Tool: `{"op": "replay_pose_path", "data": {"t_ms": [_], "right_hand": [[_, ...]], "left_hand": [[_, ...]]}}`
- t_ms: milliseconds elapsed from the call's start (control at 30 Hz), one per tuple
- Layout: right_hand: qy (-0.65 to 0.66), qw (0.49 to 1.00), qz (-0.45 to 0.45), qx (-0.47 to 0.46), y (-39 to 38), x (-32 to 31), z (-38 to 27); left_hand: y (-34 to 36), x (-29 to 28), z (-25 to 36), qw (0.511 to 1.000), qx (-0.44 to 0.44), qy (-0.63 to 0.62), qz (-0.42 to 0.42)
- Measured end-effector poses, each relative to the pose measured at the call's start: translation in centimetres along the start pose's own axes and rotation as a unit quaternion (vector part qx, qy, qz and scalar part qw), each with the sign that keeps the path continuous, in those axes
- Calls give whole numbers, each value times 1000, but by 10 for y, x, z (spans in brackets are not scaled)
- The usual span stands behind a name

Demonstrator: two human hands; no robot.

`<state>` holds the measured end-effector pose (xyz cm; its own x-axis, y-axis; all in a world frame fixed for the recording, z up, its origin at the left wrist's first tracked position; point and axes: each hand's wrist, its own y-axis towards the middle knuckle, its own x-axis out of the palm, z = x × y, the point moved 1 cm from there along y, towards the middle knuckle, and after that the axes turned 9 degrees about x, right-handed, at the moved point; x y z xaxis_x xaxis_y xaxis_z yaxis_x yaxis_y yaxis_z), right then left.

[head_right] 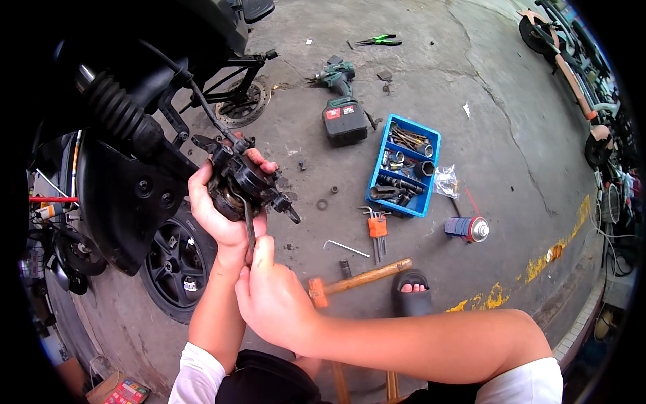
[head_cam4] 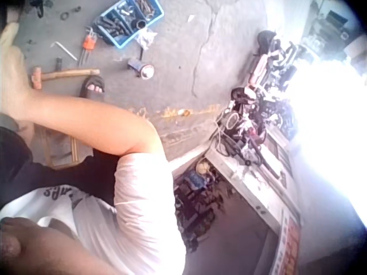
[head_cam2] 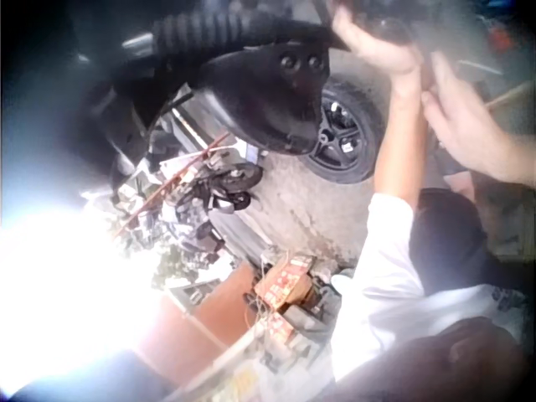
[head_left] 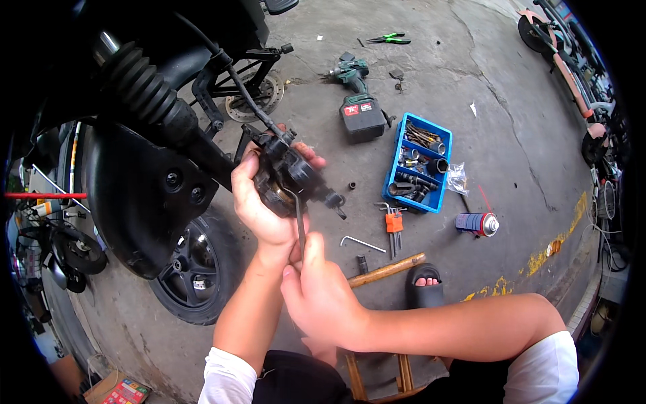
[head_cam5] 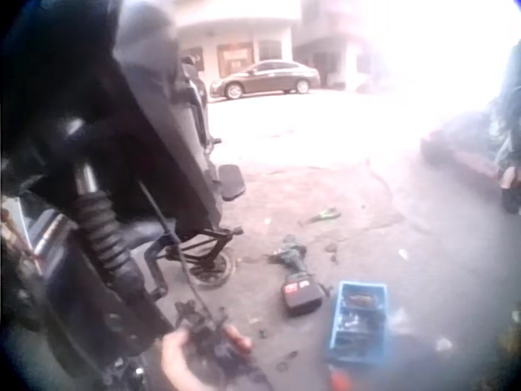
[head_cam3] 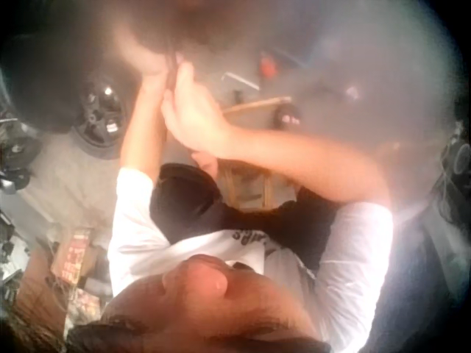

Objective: The person removes a motorcycle brake caliper, cleans it with a spray can, and uses an Allen key to adjust internal components. A second person assists by using pliers to remove a pin. The person then reassembles the caliper and prepares to reinstall it.

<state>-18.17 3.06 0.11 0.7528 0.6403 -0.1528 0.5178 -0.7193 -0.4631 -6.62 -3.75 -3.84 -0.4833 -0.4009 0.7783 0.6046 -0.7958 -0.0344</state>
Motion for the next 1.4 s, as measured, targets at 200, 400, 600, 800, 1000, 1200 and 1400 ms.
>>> {"op": "replay_pose_path", "data": {"t_ms": [200,400,600,800,1000,1200,1400], "right_hand": [[66,996,38,44,-2,7,-2],[199,973,100,60,-6,20,-3],[186,963,197,1,-5,34,-1],[116,961,244,-56,1,59,2],[145,970,191,-27,1,56,2],[120,987,7,110,-15,5,-20],[-167,975,111,-97,-34,-38,-15]], "left_hand": [[1,1,-4,1000,19,21,9],[5,-6,-3,1000,12,13,3],[5,-8,-3,1000,28,-11,-4],[7,-12,1,1000,2,-27,-14],[8,-12,7,999,26,13,-29],[7,-24,26,996,-73,-16,-50],[1,-33,33,984,-51,-28,-170]]}}
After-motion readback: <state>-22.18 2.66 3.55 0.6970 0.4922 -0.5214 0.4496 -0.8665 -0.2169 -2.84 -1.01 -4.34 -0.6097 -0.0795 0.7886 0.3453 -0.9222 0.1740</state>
